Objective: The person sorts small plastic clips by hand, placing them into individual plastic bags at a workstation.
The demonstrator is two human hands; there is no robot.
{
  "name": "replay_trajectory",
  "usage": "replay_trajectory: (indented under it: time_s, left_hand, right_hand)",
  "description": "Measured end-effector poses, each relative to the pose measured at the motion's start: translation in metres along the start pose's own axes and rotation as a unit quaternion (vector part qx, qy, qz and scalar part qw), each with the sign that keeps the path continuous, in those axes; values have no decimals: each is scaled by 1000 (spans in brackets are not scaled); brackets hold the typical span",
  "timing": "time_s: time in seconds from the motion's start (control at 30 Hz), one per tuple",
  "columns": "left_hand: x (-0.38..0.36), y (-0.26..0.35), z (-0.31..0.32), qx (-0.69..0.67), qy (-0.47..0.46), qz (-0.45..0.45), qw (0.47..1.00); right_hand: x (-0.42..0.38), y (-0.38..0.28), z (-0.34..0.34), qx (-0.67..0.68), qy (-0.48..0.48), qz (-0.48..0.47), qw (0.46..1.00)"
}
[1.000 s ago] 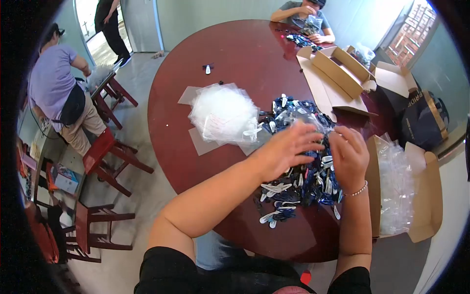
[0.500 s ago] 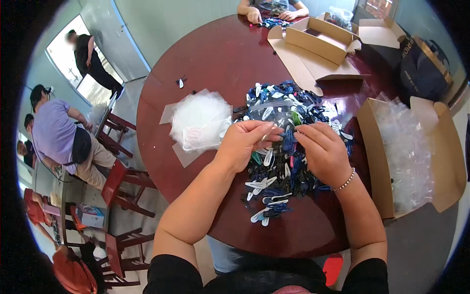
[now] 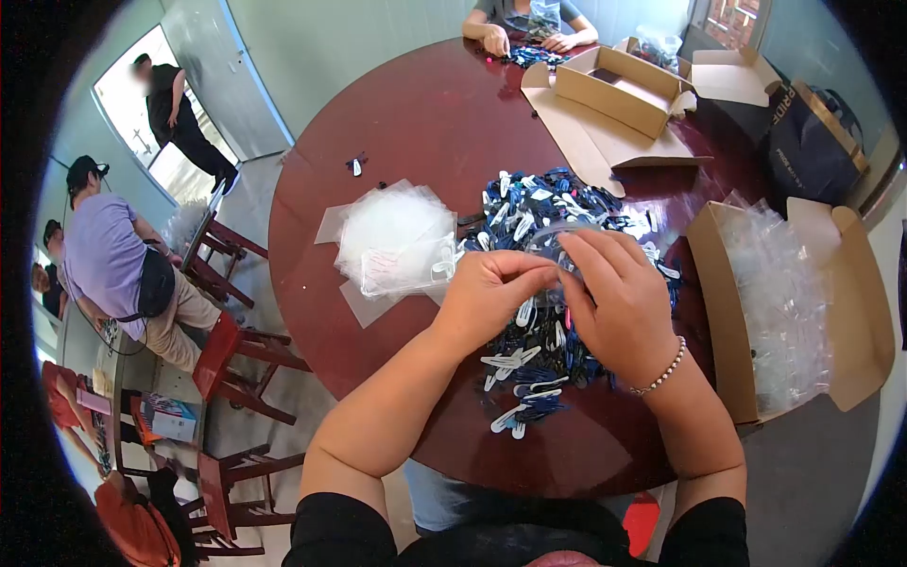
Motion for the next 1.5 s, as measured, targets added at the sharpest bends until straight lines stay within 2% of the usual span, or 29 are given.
replay_trajectory:
  time_s: [0.03,0.07,0.13,0.2,0.23,0.3,0.33,0.4,0.47,0.5,0.57,0.6,0.67,0.7,0.87,0.93,1.03,1.1,1.2,1.3,1.43,1.5]
  left_hand:
    - [0,1,0,-1,2,0,1000]
    - [-1,3,0,23,3,15,1000]
    - [0,4,-1,50,-12,54,997]
    - [-2,4,3,11,-39,33,999]
    - [-2,10,5,28,-60,56,996]
    - [1,-3,5,23,-45,40,998]
    - [2,-3,3,50,-29,60,997]
    - [3,-3,1,88,-25,48,995]
    - [4,1,0,130,-31,84,987]
    - [3,2,0,148,-31,101,983]
    - [2,1,0,169,-31,140,975]
    - [4,-2,1,168,-32,145,975]
    - [2,2,0,204,-28,161,965]
    - [1,5,0,219,-28,174,960]
    - [3,1,-2,207,-25,183,961]
    - [2,0,-1,234,-27,194,952]
    - [2,-2,1,253,-30,192,948]
    - [2,-3,2,262,-31,208,942]
    - [2,-4,3,265,-40,218,938]
    - [2,-2,3,253,-41,229,939]
    - [1,0,2,250,-46,228,940]
    - [0,3,1,237,-46,223,944]
  right_hand:
    - [2,1,1,4,-18,35,999]
    - [4,-1,-1,6,-19,31,999]
    - [8,2,2,28,-79,83,993]
    - [13,1,0,21,-65,63,996]
    - [17,-2,-4,17,-58,61,996]
    - [22,-2,-12,3,-27,55,998]
    - [23,-2,-15,6,-10,64,998]
    - [21,-4,-17,8,-17,47,999]
    - [15,-2,-11,43,-86,119,988]
    - [11,-1,-7,54,-81,103,990]
    - [9,-2,-5,85,-120,134,980]
    - [10,-1,-6,80,-121,64,987]
    - [8,2,-5,93,-137,54,985]
    - [7,2,-4,133,-149,91,976]
    - [9,-7,-3,123,-155,14,980]
    - [7,-14,-1,136,-161,19,977]
    - [2,-13,-2,64,-158,43,985]
    - [-1,-7,0,58,-203,45,976]
    - [-2,-10,0,29,-217,5,976]
    - [0,-14,1,83,-176,1,981]
    - [4,-18,4,85,-197,28,976]
    - [0,-12,8,117,-170,-53,977]
Point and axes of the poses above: each hand's wrist, its own x-axis towards the middle knuckle, its own z-axis out of the palm, y = z × x, the point moved 5 cm from there along x, towards the middle knuckle, and after that the axes turned 4 degrees about -y, right-handed, at the moved point
